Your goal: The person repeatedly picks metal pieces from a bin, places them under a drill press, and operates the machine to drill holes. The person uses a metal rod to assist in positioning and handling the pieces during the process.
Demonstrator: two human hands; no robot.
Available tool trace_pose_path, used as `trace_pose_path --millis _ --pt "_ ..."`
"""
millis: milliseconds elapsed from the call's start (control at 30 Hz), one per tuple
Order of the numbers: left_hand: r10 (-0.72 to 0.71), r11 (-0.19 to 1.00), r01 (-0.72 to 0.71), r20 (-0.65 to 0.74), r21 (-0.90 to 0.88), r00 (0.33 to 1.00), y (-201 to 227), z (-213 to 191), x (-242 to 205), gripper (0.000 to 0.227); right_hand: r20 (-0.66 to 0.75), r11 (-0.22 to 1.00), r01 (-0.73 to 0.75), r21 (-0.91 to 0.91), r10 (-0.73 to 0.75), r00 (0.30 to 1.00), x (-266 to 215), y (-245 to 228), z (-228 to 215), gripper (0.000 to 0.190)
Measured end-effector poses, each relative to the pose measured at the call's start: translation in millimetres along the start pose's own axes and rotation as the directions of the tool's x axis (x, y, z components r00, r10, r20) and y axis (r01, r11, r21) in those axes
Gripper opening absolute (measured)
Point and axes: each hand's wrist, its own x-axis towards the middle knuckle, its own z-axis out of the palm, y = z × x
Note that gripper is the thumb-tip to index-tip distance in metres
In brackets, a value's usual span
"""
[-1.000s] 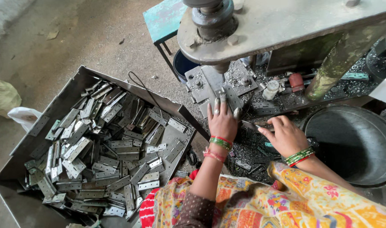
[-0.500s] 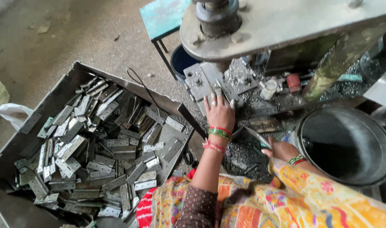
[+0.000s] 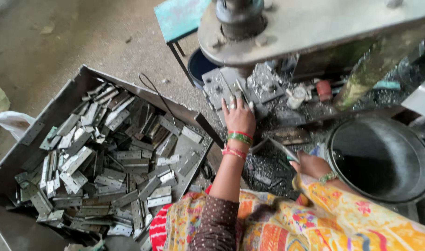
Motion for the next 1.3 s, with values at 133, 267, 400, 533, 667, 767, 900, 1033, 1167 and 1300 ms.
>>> trace_pose_path --millis 133,267,400,533,667,767,900,1033,1167,1300 --pt "0.014 0.992 -0.025 -0.089 -0.122 0.996 -4 2 15 0.029 0.028 0.999 -0.003 -0.036 0.004 1.0 31 1 -33 0.046" --pt "-0.028 0.999 0.03 -0.059 0.031 0.998 -7 10 28 0.028 0.004 0.995 0.044 -0.091 -0.044 0.999 28 2 -35 0.045" --pt "-0.013 1.0 0.012 -0.109 -0.013 0.994 -11 12 27 0.028 -0.019 1.0 0.007 0.002 -0.007 1.0 12 3 -2 0.043" --pt "0.009 0.999 -0.012 -0.065 -0.048 0.998 -10 15 6 0.031 0.008 0.995 0.091 0.043 -0.091 0.996 14 10 4 0.046" --pt "0.001 0.996 -0.012 -0.118 -0.086 0.993 -10 15 14 0.03 -0.032 0.998 0.047 -0.03 -0.048 0.998 27 4 -29 0.056" --pt "-0.013 1.0 0.011 -0.085 -0.028 0.996 -11 11 23 0.028 -0.057 0.992 0.057 -0.114 -0.064 0.996 28 2 -37 0.05" --pt "0.037 0.999 -0.037 -0.068 0.013 0.997 -14 -7 30 0.026 -0.06 1.0 0.002 -0.004 -0.002 0.998 18 10 -1 0.046" --pt "0.07 0.994 -0.058 0.123 -0.092 0.99 -18 -23 -1 0.026 -0.127 0.997 0.076 -0.026 -0.078 0.989 7 33 22 0.054" --pt "0.037 0.929 -0.168 -0.369 -0.331 0.929 -64 -16 -59 0.042 0.021 0.99 -0.032 -0.134 0.035 0.999 23 35 -6 0.058" --pt "-0.323 0.945 0.325 -0.315 -0.047 0.893 -180 19 -135 0.046 0.017 0.972 -0.017 -0.236 0.021 1.0 20 26 -42 0.06"
